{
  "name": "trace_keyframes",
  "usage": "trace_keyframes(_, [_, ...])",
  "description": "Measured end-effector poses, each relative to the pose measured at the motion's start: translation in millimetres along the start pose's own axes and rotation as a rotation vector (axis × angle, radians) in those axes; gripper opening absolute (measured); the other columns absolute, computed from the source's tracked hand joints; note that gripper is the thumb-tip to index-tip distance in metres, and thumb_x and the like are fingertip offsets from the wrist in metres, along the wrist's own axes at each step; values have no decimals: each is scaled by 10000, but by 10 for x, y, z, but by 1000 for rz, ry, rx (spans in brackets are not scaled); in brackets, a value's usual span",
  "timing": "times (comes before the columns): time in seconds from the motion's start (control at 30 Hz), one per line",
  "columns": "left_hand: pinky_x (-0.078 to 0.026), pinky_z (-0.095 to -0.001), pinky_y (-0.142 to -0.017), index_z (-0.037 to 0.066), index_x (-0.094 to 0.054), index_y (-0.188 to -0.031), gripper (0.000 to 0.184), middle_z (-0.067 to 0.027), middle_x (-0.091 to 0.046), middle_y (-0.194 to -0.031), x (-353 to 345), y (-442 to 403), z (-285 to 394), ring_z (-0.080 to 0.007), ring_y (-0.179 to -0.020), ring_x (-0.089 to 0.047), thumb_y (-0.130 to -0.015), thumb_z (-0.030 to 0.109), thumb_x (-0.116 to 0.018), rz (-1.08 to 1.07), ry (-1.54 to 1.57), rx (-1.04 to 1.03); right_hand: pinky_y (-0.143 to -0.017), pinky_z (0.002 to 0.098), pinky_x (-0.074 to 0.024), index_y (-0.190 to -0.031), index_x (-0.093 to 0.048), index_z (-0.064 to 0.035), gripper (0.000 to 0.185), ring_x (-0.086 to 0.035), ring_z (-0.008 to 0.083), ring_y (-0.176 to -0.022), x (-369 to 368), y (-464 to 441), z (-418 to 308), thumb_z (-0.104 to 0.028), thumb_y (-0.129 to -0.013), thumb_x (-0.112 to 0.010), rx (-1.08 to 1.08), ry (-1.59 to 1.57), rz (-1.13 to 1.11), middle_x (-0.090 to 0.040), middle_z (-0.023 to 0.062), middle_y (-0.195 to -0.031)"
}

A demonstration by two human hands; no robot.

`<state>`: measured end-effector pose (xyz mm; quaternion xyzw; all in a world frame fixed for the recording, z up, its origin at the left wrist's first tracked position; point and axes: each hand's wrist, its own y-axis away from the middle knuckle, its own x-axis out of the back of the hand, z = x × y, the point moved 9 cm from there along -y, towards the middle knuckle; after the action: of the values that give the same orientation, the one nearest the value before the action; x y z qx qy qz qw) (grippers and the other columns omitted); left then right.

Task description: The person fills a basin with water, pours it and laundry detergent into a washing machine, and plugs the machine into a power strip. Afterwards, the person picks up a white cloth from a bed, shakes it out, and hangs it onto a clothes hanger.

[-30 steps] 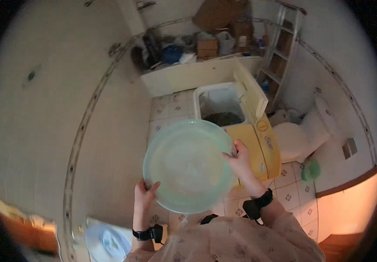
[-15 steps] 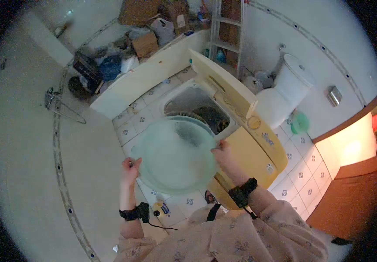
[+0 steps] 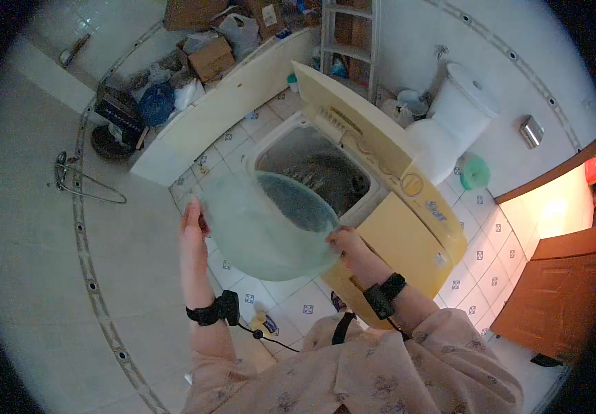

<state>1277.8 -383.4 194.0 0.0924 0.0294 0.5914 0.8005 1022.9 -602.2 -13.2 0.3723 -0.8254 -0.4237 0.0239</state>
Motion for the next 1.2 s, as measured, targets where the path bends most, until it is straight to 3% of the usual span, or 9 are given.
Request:
trace_keyframes(0.13, [-401, -276, -799, 20, -484, -1258, 493, -67, -565, -1046, -415, 211, 437, -120, -901, -514, -943, 399, -463, -174, 76, -243, -687, 348, -467, -906, -572, 8, 150, -545, 226, -828, -207, 405, -280, -67, -777, -579, 13, -245, -158, -548, 111, -915])
trace_keyframes(0.37, [-419, -293, -837, 7, -523, -1183, 438, -103, -573, -1079, -439, 616, 504, -163, -924, -557, -967, 371, -412, -16, -73, -320, -597, 227, -424, -949, -499, 14, 154, -489, 174, -741, -454, 348, -289, -81, -835, -539, 233, -148, -435, -501, 97, -845])
trace_keyframes(0.6, [-436, -292, -793, 1, -550, -1097, 395, -95, -611, -1001, -346, 1336, 35, -154, -868, -567, -970, 348, -412, 7, -130, -152, -503, 214, -366, -833, -415, -21, 123, -401, 122, -640, -902, 636, -14, -109, -890, -479, -698, -1203, -668, -347, 28, -759])
trace_keyframes(0.77, [-443, -288, -783, -6, -563, -1069, 379, -85, -619, -976, -306, 2420, 39, -143, -849, -569, -970, 332, -424, 183, -143, -153, -498, 217, -378, -894, -430, 6, 92, -412, 129, -629, -736, 1191, -133, -84, -914, -436, -985, -1341, -698, -436, 76, -847])
trace_keyframes(0.87, [-446, -289, -799, 3, -562, -1085, 373, -86, -618, -985, -266, 3320, -82, -145, -847, -569, -969, 332, -431, 340, -140, -186, -541, 305, -431, -961, -456, -15, 81, -474, 172, -854, -625, 1091, 77, -27, -881, -461, -988, -977, -919, -441, 98, -864])
trace_keyframes(0.97, [-460, -294, -791, 15, -559, -1105, 369, -85, -619, -993, -267, 4372, -357, -151, -862, -575, -970, 332, -427, 497, -155, -104, -505, 328, -455, -990, -465, -6, 171, -521, 183, -872, -277, 1075, 377, -28, -839, -543, -530, -559, -855, -503, 126, -908])
trace_keyframes(1.03, [-478, -304, -769, 22, -530, -1164, 412, -96, -605, -1028, -291, 4944, -535, -163, -863, -581, -963, 368, -433, 590, -154, -26, -536, 330, -474, -1002, -465, 3, 256, -555, 194, -812, 129, 1019, 412, -104, -810, -596, -67, 88, -529, -564, 173, -968])
trace_keyframes(1.13, [-495, -324, -760, 22, -450, -1258, 489, -129, -568, -1112, -431, 5773, -529, -190, -879, -591, -952, 404, -439, 788, 78, -60, -542, 261, -435, -1086, -420, -24, 339, -562, 139, -719, 334, 1828, 352, -119, -803, -580, 149, 501, -643, -586, 112, -943])
trace_keyframes(1.2, [-497, -368, -817, 32, -341, -1339, 543, -181, -488, -1246, -314, 6377, -753, -245, -962, -592, -949, 395, -443, 824, 168, -85, -527, 287, -442, -1089, -401, -12, 372, -581, 139, -700, 294, 1905, 690, -116, -792, -601, 536, 607, -724, -603, 105, -878])
